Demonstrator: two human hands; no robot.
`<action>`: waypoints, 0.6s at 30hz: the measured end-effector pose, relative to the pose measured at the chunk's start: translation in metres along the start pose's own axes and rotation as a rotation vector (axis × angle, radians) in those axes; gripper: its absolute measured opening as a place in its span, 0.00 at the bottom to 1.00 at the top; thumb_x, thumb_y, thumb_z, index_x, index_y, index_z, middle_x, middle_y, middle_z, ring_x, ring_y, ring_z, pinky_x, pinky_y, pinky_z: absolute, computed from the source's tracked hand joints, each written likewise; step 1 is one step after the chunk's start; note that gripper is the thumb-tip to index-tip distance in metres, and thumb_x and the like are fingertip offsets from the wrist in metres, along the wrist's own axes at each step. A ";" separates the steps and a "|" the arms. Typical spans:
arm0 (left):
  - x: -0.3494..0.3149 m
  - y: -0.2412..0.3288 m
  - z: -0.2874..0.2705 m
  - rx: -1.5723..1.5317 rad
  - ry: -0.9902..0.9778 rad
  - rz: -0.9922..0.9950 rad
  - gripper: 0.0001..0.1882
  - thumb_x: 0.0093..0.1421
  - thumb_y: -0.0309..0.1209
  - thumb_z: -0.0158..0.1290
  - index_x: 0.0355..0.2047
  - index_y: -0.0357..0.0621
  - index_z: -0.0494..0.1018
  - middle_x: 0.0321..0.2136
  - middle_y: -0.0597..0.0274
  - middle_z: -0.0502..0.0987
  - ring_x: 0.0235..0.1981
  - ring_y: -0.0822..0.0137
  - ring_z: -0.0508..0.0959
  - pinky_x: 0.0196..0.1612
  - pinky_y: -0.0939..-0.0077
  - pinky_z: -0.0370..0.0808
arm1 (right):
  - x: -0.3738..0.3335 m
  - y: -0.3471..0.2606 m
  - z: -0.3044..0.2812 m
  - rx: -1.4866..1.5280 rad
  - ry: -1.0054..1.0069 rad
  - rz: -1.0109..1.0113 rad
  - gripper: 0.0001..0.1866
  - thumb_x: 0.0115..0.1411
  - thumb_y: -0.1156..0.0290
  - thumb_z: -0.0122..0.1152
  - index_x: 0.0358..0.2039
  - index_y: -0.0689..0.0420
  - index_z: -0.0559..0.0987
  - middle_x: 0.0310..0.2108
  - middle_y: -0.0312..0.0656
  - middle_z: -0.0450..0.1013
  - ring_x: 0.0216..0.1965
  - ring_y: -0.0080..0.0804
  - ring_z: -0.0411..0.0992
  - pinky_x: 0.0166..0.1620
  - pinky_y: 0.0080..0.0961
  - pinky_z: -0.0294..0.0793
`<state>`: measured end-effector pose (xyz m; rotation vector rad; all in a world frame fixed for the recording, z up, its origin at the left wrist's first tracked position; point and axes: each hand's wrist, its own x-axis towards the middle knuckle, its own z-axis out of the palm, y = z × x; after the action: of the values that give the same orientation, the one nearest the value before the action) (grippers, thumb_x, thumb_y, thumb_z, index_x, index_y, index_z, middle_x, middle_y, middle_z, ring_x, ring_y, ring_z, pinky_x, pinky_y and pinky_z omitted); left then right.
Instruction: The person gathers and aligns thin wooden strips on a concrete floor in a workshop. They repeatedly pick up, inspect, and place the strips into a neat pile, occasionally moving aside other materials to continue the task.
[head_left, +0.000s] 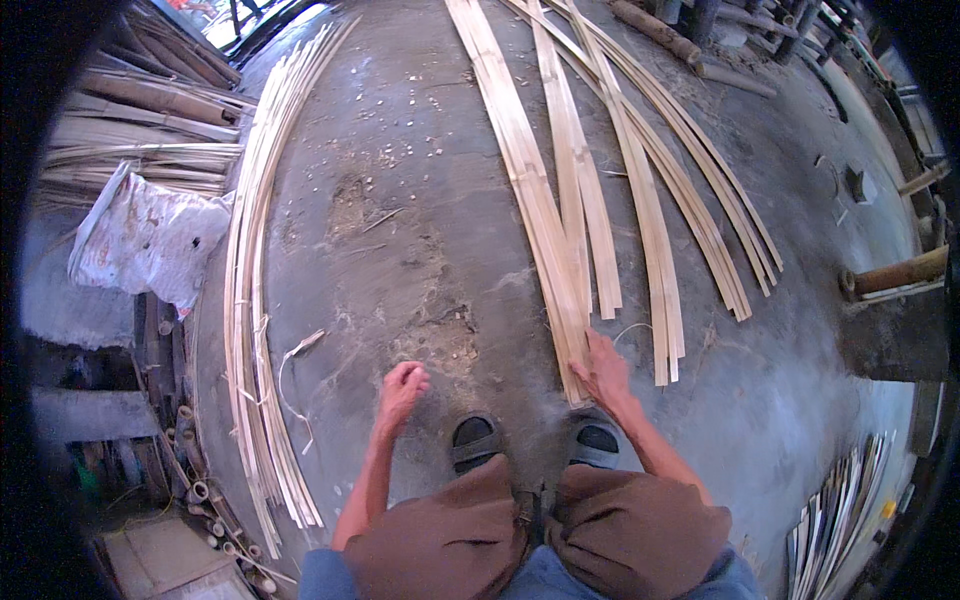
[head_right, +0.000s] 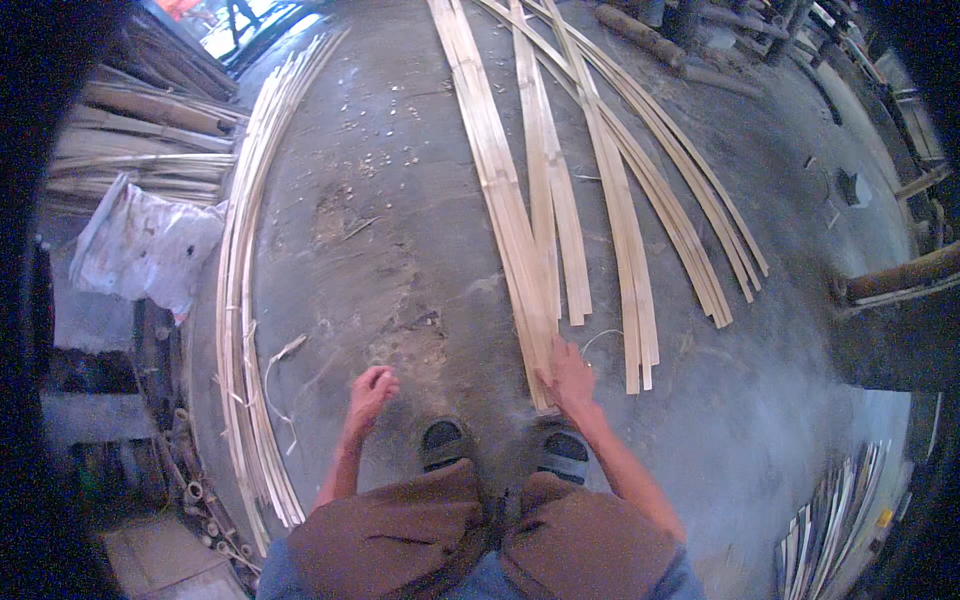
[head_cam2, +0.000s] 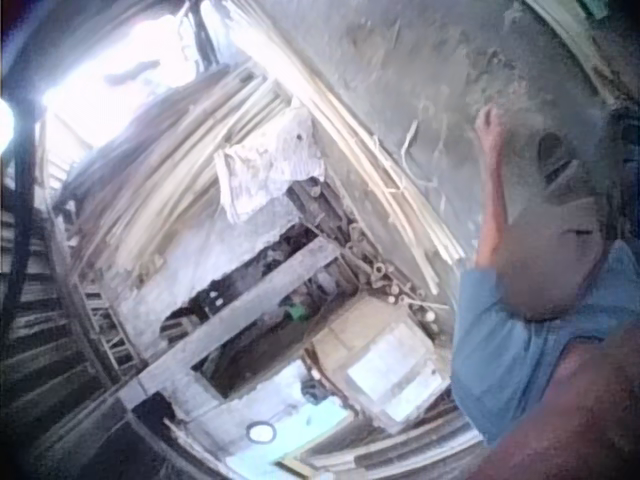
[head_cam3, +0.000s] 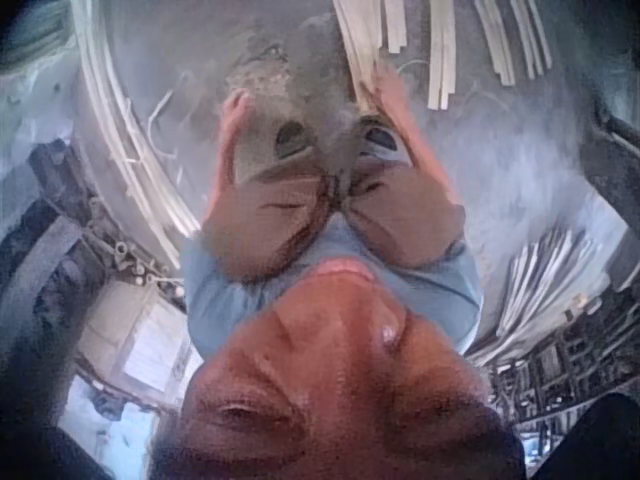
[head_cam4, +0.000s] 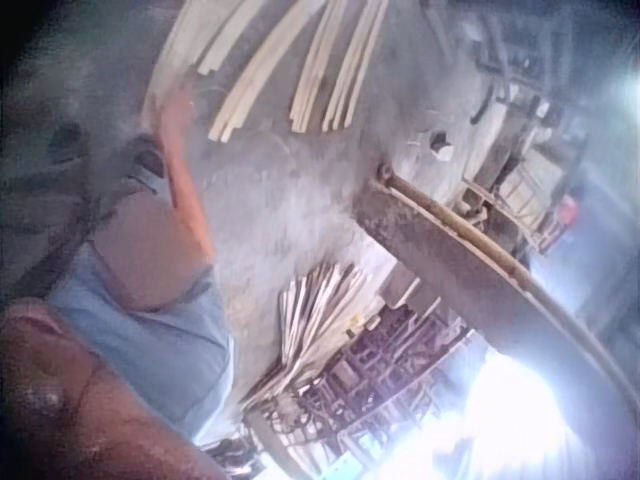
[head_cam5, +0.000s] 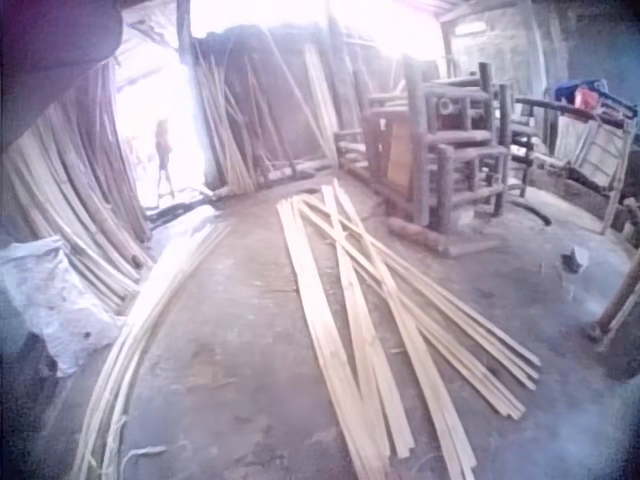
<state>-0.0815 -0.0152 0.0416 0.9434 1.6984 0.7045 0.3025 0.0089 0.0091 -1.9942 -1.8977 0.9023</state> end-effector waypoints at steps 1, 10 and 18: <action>-0.008 0.005 -0.015 0.033 0.030 0.007 0.12 0.67 0.32 0.51 0.46 0.38 0.74 0.34 0.60 0.79 0.33 0.72 0.78 0.38 0.77 0.76 | 0.000 0.006 0.005 0.025 0.047 -0.061 0.34 0.57 0.55 0.63 0.60 0.57 0.66 0.48 0.55 0.70 0.48 0.56 0.71 0.48 0.46 0.73; -0.030 0.049 -0.003 0.253 -0.195 0.162 0.13 0.66 0.35 0.52 0.43 0.38 0.74 0.34 0.62 0.77 0.37 0.70 0.77 0.44 0.73 0.74 | -0.008 -0.009 -0.030 0.253 0.030 0.020 0.19 0.61 0.61 0.56 0.48 0.57 0.70 0.33 0.54 0.76 0.35 0.58 0.75 0.38 0.48 0.74; -0.007 0.090 0.145 -0.457 -0.518 0.016 0.23 0.70 0.42 0.47 0.55 0.35 0.69 0.49 0.55 0.77 0.47 0.67 0.75 0.52 0.71 0.72 | -0.055 -0.094 0.006 0.641 -0.030 0.139 0.16 0.73 0.60 0.43 0.41 0.58 0.74 0.22 0.41 0.67 0.27 0.29 0.69 0.33 0.32 0.70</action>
<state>0.0809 0.0276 0.0741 0.7315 1.0188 0.7403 0.2247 -0.0334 0.0723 -1.7204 -1.2568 1.3683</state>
